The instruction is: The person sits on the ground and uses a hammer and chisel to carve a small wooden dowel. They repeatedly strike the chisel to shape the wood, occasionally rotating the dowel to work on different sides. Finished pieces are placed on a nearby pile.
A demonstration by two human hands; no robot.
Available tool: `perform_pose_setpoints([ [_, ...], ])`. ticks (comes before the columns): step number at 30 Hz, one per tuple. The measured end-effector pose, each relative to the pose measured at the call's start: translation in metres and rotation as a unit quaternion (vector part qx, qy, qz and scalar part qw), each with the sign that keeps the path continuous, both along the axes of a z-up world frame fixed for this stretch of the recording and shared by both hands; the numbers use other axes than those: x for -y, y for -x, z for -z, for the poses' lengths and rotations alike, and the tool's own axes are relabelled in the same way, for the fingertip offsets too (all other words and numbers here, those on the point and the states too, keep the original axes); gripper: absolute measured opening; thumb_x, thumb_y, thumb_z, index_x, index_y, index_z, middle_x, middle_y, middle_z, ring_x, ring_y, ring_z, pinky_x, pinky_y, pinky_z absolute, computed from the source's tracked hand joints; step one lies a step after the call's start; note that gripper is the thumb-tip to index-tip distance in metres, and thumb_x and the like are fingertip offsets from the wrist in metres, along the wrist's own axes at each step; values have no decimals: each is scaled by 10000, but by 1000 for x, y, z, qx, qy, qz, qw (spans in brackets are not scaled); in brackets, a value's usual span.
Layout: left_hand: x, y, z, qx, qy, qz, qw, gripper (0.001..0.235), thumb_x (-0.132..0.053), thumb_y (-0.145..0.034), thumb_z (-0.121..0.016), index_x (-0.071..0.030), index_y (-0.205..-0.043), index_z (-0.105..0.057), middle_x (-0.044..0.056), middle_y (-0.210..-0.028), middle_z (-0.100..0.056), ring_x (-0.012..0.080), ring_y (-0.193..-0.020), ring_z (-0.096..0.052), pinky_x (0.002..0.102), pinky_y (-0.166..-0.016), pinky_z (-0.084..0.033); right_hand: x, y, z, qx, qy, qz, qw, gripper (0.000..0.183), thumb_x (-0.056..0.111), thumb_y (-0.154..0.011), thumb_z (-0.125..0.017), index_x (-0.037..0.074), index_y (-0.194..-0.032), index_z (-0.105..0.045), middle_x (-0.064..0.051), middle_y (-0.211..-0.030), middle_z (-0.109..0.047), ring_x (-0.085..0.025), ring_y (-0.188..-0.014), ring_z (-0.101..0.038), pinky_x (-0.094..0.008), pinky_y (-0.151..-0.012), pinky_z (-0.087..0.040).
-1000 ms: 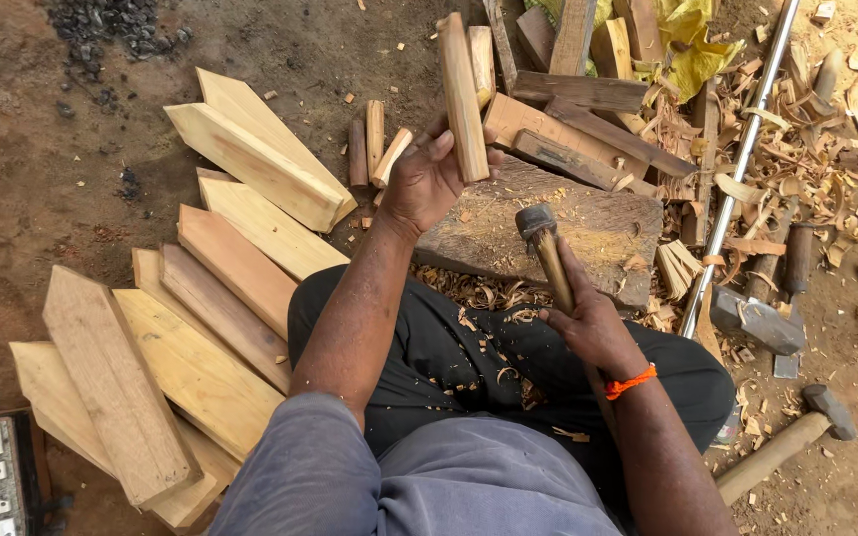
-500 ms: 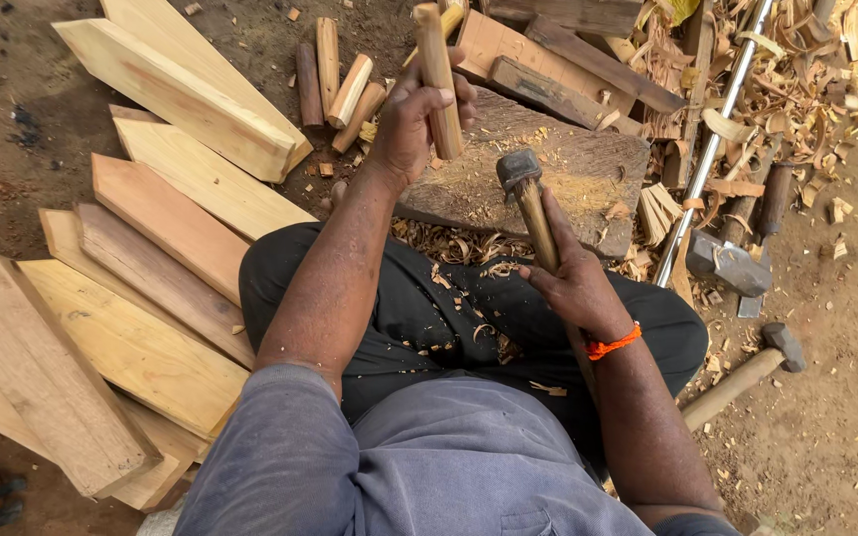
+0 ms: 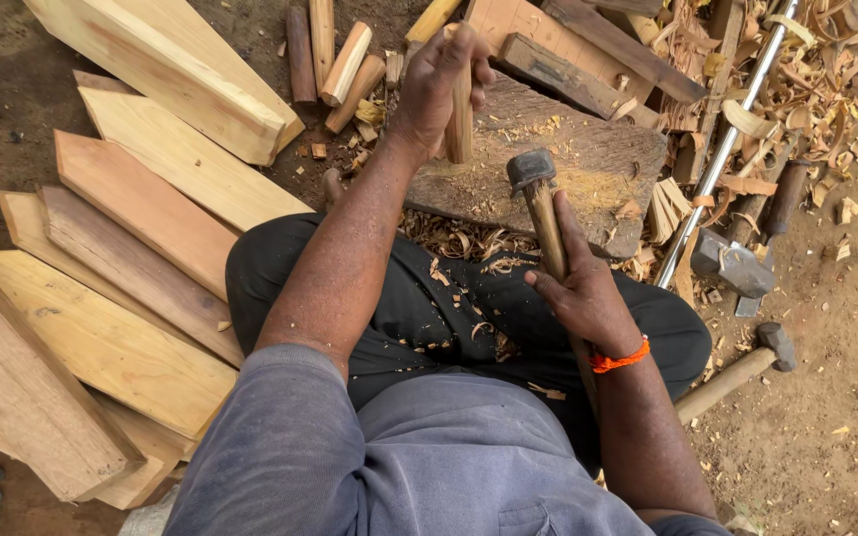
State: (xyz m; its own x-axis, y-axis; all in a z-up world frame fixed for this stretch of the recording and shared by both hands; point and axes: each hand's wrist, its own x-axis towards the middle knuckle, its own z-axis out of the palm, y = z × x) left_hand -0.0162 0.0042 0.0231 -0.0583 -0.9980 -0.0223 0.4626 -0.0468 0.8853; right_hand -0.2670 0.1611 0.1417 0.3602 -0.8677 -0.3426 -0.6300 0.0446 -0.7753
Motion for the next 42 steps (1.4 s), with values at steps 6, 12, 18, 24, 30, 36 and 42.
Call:
perform_pose_setpoints([
  [6, -5, -3, -5, -50, 17, 41, 998, 761, -771, -925, -562, -75, -1211, -678, 47, -933, -687, 127, -877, -693, 377, -833, -639, 0, 0, 1, -26, -27, 16, 999, 1062, 87, -869, -764, 254, -1653, -66, -197, -1589, -463, -292, -1185, -674, -401, -903, -601],
  [12, 0, 0, 2, -3, 26, 29, 999, 608, -694, -922, -657, -117, -1111, -669, 56, -928, -719, 177, -930, -755, 422, -923, -673, 0, -1, -2, -6, -3, 3, 1000, 1054, 79, -871, -762, 257, -1652, -75, -214, -1614, -443, -317, -1151, -697, -406, -874, -613],
  [18, 0, -3, 2, -11, 44, 37, 998, 449, -575, -935, -716, -147, -1047, -640, 44, -920, -699, 175, -933, -737, 427, -940, -665, -1, -3, -2, -50, -66, 44, 996, 1057, 110, -852, -755, 271, -1654, -86, -151, -1560, -526, -293, -1124, -718, -388, -885, -603],
  [24, -6, 2, -3, -84, 64, 83, 991, 319, -425, -939, -747, -155, -998, -588, 43, -881, -640, 164, -854, -650, 416, -842, -613, -6, -2, 3, -39, 32, -4, 999, 1040, 93, -875, -778, 226, -1652, -100, -214, -1618, -420, -353, -1341, -575, -413, -1040, -521],
  [30, -11, 19, -11, -26, 49, 116, 992, 436, -556, -996, -495, -153, -874, -611, 14, -822, -581, 136, -763, -580, 368, -711, -549, 2, -11, -20, -48, -10, 10, 999, 957, -6, -880, -728, 236, -1650, -215, -134, -1576, -548, -218, -920, -700, -345, -777, -603],
  [36, -11, 23, -8, 39, 79, 127, 988, 309, -465, -974, -556, -170, -882, -551, 3, -807, -559, 128, -781, -565, 346, -791, -538, 5, -9, -86, 135, 19, 34, 990, 946, -132, -969, -635, 172, -1718, -144, -73, -1224, -634, -86, -821, -565, -263, -682, -539],
  [42, -9, 23, -11, 27, 73, 133, 988, 294, -417, -998, -589, -180, -852, -496, -32, -778, -434, 113, -746, -440, 328, -740, -463, 8, -31, -108, 240, 56, 37, 968, 932, -159, -989, -645, 121, -1736, -164, -37, -1487, -515, -67, -948, -531, -233, -804, -521],
])
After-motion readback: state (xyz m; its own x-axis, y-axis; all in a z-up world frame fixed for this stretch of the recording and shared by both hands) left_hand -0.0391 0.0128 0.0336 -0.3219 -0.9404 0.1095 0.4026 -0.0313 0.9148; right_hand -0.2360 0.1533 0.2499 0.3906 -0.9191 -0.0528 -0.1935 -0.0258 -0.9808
